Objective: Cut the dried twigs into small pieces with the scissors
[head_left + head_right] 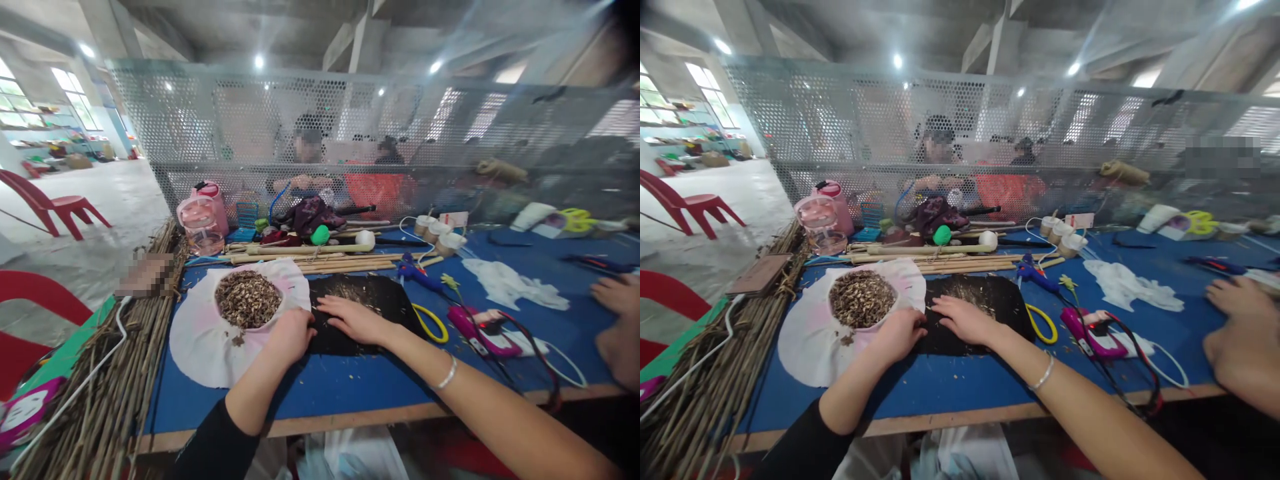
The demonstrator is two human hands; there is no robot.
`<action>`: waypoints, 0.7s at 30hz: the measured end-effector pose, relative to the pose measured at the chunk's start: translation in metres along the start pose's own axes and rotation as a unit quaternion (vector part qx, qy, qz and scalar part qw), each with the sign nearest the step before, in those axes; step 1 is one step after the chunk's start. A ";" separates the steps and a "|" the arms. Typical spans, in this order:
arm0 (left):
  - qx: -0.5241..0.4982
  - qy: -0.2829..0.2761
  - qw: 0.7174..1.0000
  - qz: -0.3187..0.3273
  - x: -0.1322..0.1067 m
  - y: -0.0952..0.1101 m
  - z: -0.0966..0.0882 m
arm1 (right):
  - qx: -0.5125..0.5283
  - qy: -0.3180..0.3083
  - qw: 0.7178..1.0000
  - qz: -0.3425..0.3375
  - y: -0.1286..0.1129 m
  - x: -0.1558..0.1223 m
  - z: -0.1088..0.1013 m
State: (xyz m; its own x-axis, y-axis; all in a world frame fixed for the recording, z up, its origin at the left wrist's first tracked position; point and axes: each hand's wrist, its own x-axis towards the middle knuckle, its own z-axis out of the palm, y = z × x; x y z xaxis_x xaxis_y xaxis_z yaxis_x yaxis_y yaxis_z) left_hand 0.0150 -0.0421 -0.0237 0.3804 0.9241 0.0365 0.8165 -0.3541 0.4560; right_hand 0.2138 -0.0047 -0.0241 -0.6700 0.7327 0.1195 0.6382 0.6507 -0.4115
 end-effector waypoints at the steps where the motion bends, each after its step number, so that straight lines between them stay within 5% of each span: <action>1: 0.000 0.001 1.000 -0.002 0.000 0.001 0.000 | -0.020 -0.003 1.000 -0.009 0.002 -0.010 0.002; 4: 0.000 0.013 0.999 -0.036 0.002 0.001 0.001 | -0.055 0.024 0.998 -0.020 0.004 -0.026 0.001; 8: -0.018 0.055 0.994 -0.096 0.007 -0.002 0.003 | -0.062 0.073 0.995 -0.002 -0.006 -0.012 0.000; 15: -0.082 0.114 0.985 -0.103 0.010 -0.008 0.004 | -0.087 0.047 0.992 0.081 -0.020 0.041 0.019; 21: -0.167 0.228 0.949 -0.142 0.010 -0.008 -0.011 | -0.055 0.042 0.995 0.072 0.000 0.036 0.000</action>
State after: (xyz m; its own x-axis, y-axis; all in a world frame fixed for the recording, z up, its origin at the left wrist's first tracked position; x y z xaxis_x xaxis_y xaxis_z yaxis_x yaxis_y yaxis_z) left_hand 0.0074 -0.0280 -0.0176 -0.1242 0.9682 0.2170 0.6454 -0.0873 0.7589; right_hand 0.1901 0.0213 -0.0195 -0.5379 0.8307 0.1437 0.7661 0.5528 -0.3280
